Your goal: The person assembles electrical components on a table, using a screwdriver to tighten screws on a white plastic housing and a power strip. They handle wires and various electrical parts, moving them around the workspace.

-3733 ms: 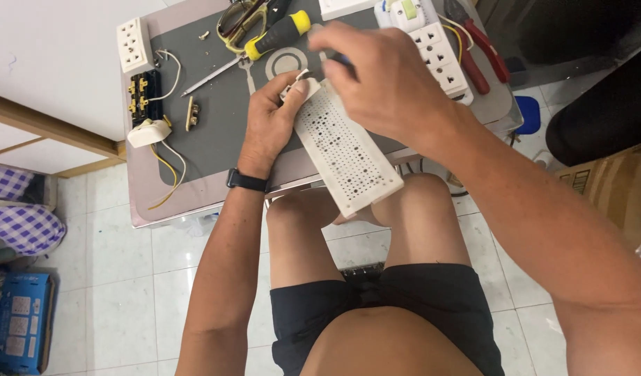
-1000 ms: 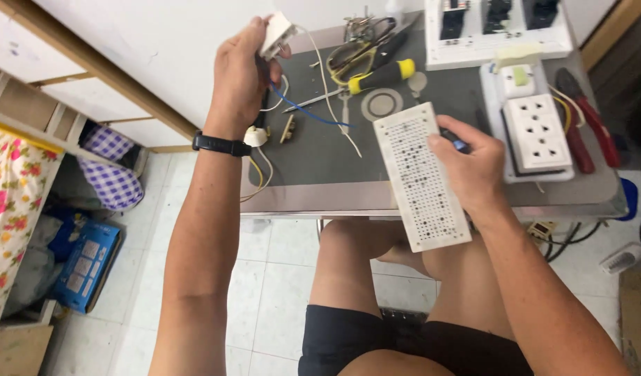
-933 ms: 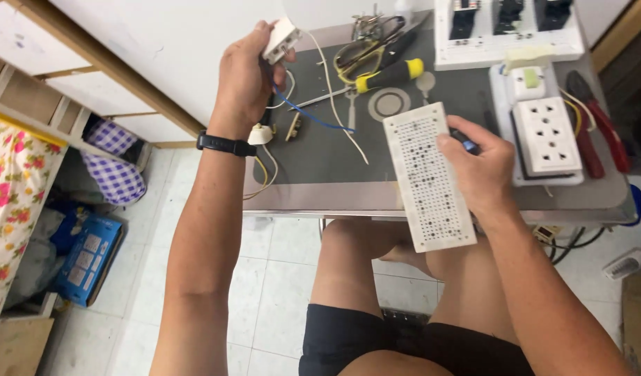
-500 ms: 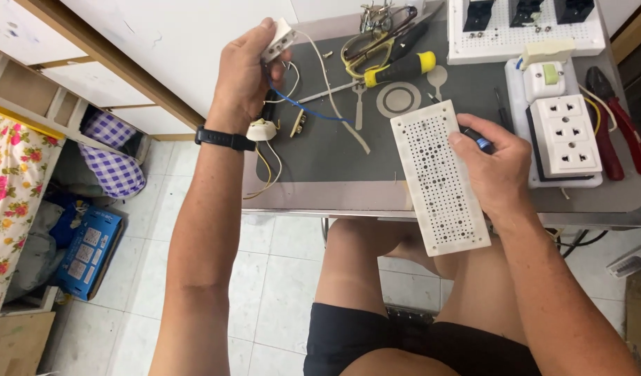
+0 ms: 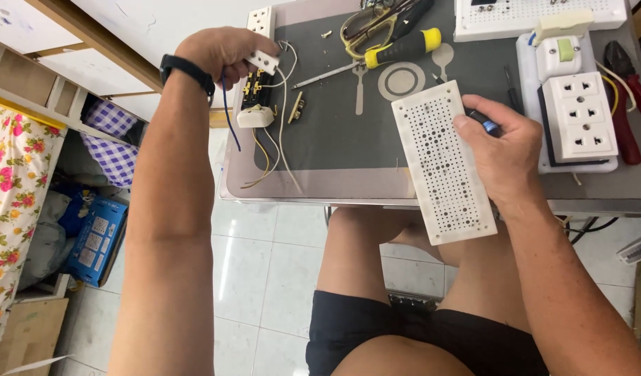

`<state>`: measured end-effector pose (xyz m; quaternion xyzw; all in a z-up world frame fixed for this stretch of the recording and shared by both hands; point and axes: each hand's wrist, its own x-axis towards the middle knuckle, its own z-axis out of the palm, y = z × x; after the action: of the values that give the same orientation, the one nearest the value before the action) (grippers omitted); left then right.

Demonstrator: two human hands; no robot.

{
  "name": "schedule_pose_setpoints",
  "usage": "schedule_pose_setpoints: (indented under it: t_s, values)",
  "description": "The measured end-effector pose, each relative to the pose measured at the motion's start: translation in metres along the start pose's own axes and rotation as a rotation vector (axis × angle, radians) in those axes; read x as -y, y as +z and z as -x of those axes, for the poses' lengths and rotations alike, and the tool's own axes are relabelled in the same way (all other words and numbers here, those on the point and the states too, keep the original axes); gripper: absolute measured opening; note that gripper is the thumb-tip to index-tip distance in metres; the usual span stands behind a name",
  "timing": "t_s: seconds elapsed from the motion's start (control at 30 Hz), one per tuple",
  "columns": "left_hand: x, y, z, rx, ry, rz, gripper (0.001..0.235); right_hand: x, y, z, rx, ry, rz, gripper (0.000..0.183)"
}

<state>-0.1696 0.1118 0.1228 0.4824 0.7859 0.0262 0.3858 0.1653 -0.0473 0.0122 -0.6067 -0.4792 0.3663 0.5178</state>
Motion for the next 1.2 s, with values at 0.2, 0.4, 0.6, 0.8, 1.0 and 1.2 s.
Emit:
schedule_pose_setpoints:
  t_s: [0.2, 0.4, 0.6, 0.8, 1.0, 1.2]
  values:
    - [-0.004, 0.003, -0.001, 0.137, -0.098, -0.169, 0.035, 0.006, -0.002, 0.001, 0.013, 0.009, 0.02, 0.03]
    - [-0.008, -0.009, 0.016, 0.156, -0.038, -0.146, 0.026, 0.007, -0.001, 0.002, 0.027, 0.02, 0.002, 0.03]
    - [0.014, -0.04, -0.005, 0.185, 0.486, 0.143, 0.019, -0.001, 0.001, -0.002, 0.0, 0.017, -0.019, 0.031]
    - [0.03, -0.008, 0.048, -0.363, 0.937, 0.111, 0.029, -0.003, 0.0, -0.002, 0.004, -0.027, -0.002, 0.031]
    - [0.02, 0.046, 0.081, -0.389, 1.549, 0.15, 0.039, 0.001, 0.001, 0.0, -0.013, -0.004, 0.04, 0.033]
    - [0.019, 0.061, 0.086, -0.394, 1.559, 0.204, 0.034, 0.005, 0.001, 0.001, -0.009, 0.064, 0.004, 0.034]
